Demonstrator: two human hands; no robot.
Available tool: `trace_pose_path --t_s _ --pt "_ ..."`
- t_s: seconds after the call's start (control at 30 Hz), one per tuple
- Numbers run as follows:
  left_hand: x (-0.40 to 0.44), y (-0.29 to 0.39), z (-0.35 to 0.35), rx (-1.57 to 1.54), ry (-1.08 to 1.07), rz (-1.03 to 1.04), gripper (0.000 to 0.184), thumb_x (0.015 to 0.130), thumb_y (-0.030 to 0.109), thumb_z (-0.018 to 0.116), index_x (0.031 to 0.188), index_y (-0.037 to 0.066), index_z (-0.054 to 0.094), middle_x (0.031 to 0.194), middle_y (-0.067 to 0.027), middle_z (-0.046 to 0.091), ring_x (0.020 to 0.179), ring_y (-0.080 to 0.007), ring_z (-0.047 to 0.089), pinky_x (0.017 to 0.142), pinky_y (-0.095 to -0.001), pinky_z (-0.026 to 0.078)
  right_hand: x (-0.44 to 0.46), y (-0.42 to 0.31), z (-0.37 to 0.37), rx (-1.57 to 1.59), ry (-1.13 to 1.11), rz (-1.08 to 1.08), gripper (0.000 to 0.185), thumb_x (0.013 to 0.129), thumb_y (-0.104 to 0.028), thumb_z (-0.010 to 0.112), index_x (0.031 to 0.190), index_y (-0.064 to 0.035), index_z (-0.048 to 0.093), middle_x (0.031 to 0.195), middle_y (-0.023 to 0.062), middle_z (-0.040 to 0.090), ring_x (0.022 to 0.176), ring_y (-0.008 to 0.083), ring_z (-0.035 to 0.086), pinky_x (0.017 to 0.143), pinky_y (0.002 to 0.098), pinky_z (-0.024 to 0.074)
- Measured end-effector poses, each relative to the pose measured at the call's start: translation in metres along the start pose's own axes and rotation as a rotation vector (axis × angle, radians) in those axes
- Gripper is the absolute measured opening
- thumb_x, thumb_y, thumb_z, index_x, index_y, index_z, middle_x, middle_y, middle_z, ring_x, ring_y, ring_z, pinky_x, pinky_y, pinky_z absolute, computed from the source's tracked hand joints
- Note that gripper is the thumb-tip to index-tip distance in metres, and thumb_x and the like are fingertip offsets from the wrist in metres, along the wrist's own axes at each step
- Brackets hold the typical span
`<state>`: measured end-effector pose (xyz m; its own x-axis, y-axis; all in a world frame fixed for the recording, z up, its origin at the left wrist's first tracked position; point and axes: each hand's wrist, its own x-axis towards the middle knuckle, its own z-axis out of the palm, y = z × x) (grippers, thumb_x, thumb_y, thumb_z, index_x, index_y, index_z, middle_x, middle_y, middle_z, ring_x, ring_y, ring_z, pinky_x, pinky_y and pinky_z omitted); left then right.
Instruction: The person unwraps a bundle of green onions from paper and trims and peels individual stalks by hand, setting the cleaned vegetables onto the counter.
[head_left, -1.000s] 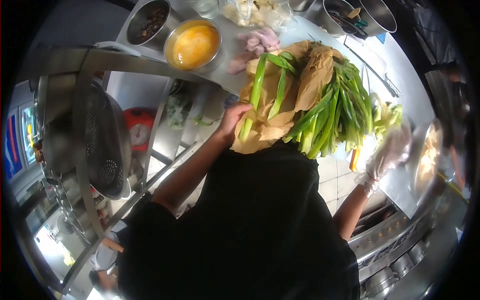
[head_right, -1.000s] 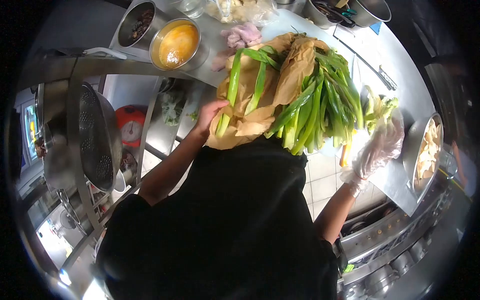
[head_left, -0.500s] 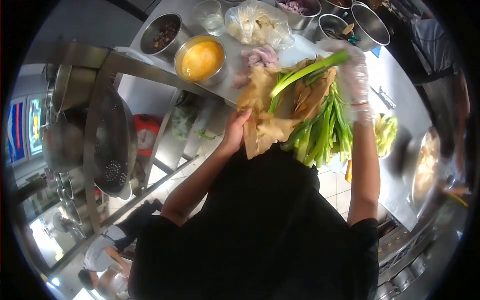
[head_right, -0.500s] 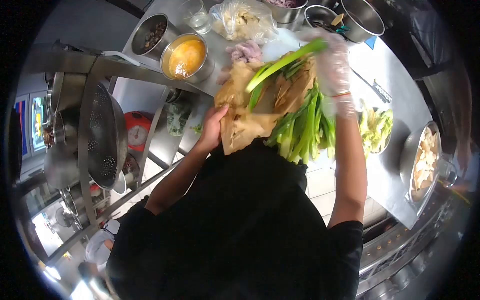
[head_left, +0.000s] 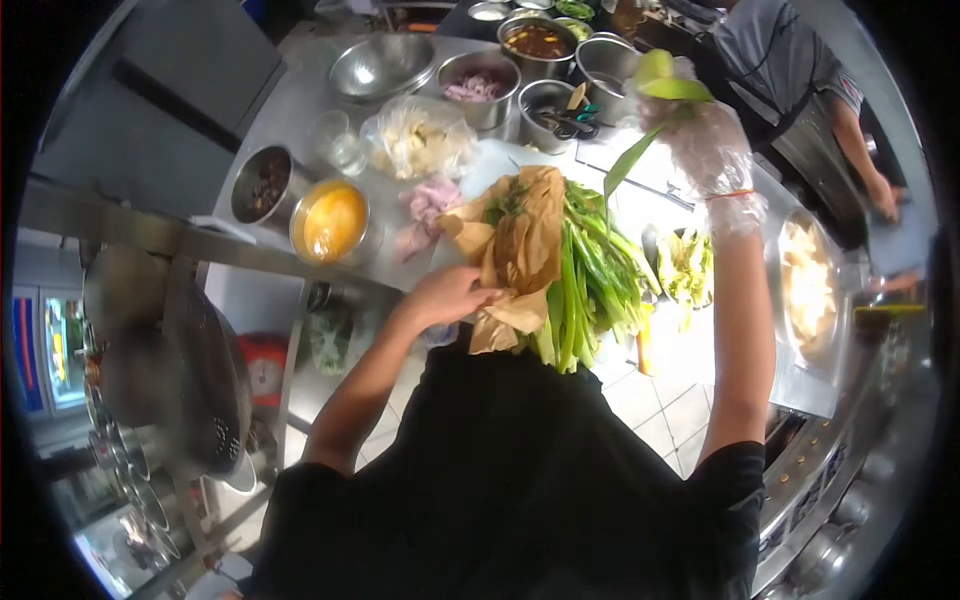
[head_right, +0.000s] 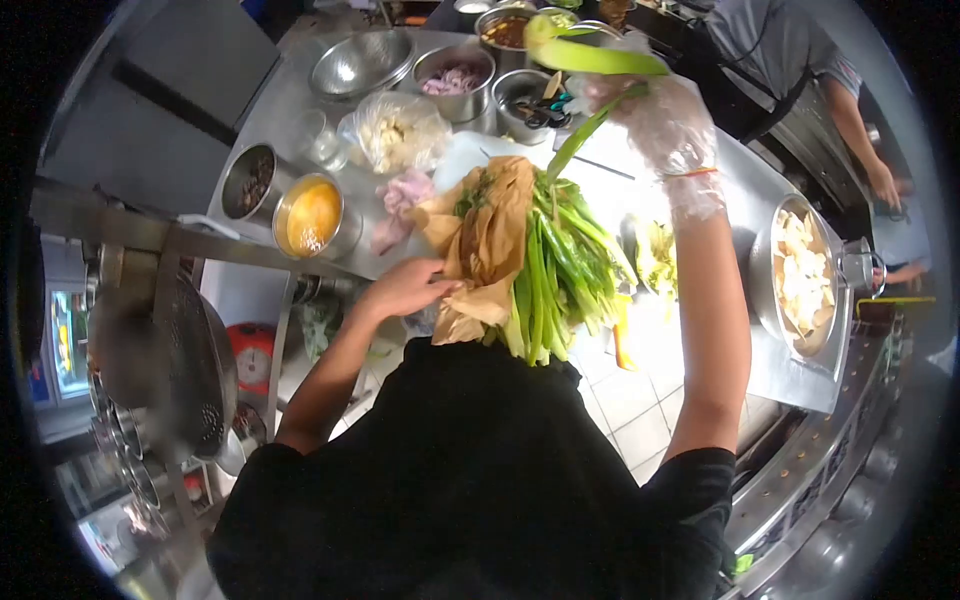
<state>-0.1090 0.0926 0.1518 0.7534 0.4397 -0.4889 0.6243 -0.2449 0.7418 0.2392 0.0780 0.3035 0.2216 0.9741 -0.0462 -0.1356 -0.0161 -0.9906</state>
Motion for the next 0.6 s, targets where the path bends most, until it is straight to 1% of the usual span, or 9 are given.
trace_pose_path --t_s 0.07,0.17,0.27,0.3,0.33,0.37,0.4,0.47,0.6 --pt "-0.03 0.032 -0.031 0.445 0.243 -0.077 0.042 0.087 0.028 0.067 0.12 0.003 0.06 0.111 -0.0139 0.066 0.09 -0.0264 0.065 0.085 -0.0364 0.049 -0.005 -0.003 0.012 0.026 -0.03 0.022 0.029 0.095 -0.028 0.057 0.104 -0.0018 0.064 0.081 0.0075 0.065 0.065 0.0128 0.058 0.06 0.0266 0.0477" --pt "-0.024 0.056 -0.055 -0.002 0.756 0.38 0.047 0.08 0.009 0.073 0.124 0.004 0.058 0.111 -0.0103 0.067 0.09 -0.023 0.065 0.081 -0.0327 0.052 -0.013 0.012 0.042 0.061 0.011 0.108 0.03 0.096 -0.029 0.055 0.103 -0.0017 0.064 0.077 0.0076 0.064 0.059 0.011 0.055 0.055 0.0251 0.0458" --pt "0.002 0.116 -0.058 -0.347 0.989 0.799 0.042 0.082 0.012 0.072 0.122 0.004 0.058 0.102 -0.0077 0.067 0.087 -0.0196 0.065 0.077 -0.0291 0.052 -0.019 0.041 0.08 -0.355 -0.008 0.167 0.034 0.097 -0.022 0.039 0.091 0.0018 0.063 0.071 0.0077 0.061 0.052 0.0113 0.048 0.047 0.0252 0.0389" --pt "0.009 0.121 -0.06 -0.383 1.033 0.878 0.04 0.084 0.014 0.072 0.121 0.004 0.058 0.1 -0.0073 0.067 0.086 -0.0187 0.064 0.076 -0.0282 0.052 -0.024 0.052 0.093 -0.362 0.067 0.095 0.032 0.095 -0.02 0.043 0.086 0.0023 0.064 0.066 0.0067 0.059 0.052 0.0109 0.049 0.046 0.0265 0.0384" --pt "0.012 0.12 -0.064 -0.524 0.826 0.884 0.033 0.086 0.018 0.07 0.113 0.003 0.058 0.095 -0.0075 0.067 0.086 -0.0184 0.064 0.073 -0.028 0.051 -0.036 0.044 0.103 -0.261 0.002 0.256 0.031 0.093 -0.021 0.047 0.088 0.0044 0.064 0.066 0.0059 0.058 0.055 0.0122 0.052 0.049 0.0274 0.0413" --pt "0.017 0.119 -0.069 -0.659 0.609 0.881 0.029 0.088 0.022 0.068 0.106 0.002 0.058 0.09 -0.0076 0.067 0.086 -0.018 0.064 0.07 -0.0277 0.05 -0.04 0.056 0.097 -0.367 -0.082 0.18 0.032 0.094 -0.024 0.049 0.09 0.0037 0.063 0.067 0.0062 0.059 0.057 0.013 0.055 0.051 0.0272 0.0433" --pt "0.021 0.113 -0.083 -0.754 0.671 0.848 0.022 0.091 0.022 0.065 0.099 0.003 0.057 0.084 -0.0065 0.065 0.078 -0.0145 0.062 0.062 -0.025 0.047 -0.045 0.068 0.09 -0.472 -0.163 0.104 0.033 0.094 -0.028 0.052 0.092 0.0031 0.063 0.068 0.0065 0.06 0.058 0.0139 0.057 0.053 0.027 0.0453" --pt "0.025 0.095 -0.114 -0.973 0.755 0.816 0.018 0.095 0.021 0.059 0.091 0.004 0.054 0.074 -0.0062 0.06 0.059 -0.0091 0.054 0.046 -0.0207 0.035 -0.089 0.029 0.1 -0.795 -0.095 0.325 0.039 0.094 -0.037 0.054 0.093 0.0 0.064 0.071 0.0053 0.062 0.061 0.0143 0.059 0.056 0.0261 0.0472" --pt "0.025 0.076 -0.142 -0.961 0.594 0.766 0.015 0.098 0.02 0.052 0.093 0.005 0.053 0.072 -0.0029 0.052 0.061 -0.0077 0.042 0.051 -0.022 0.03 -0.17 0.092 0.009 -0.363 0.235 0.098 0.033 0.099 -0.034 0.05 0.103 -0.0044 0.064 0.085 0.0038 0.065 0.067 0.0093 0.058 0.05 0.0219 0.0417"
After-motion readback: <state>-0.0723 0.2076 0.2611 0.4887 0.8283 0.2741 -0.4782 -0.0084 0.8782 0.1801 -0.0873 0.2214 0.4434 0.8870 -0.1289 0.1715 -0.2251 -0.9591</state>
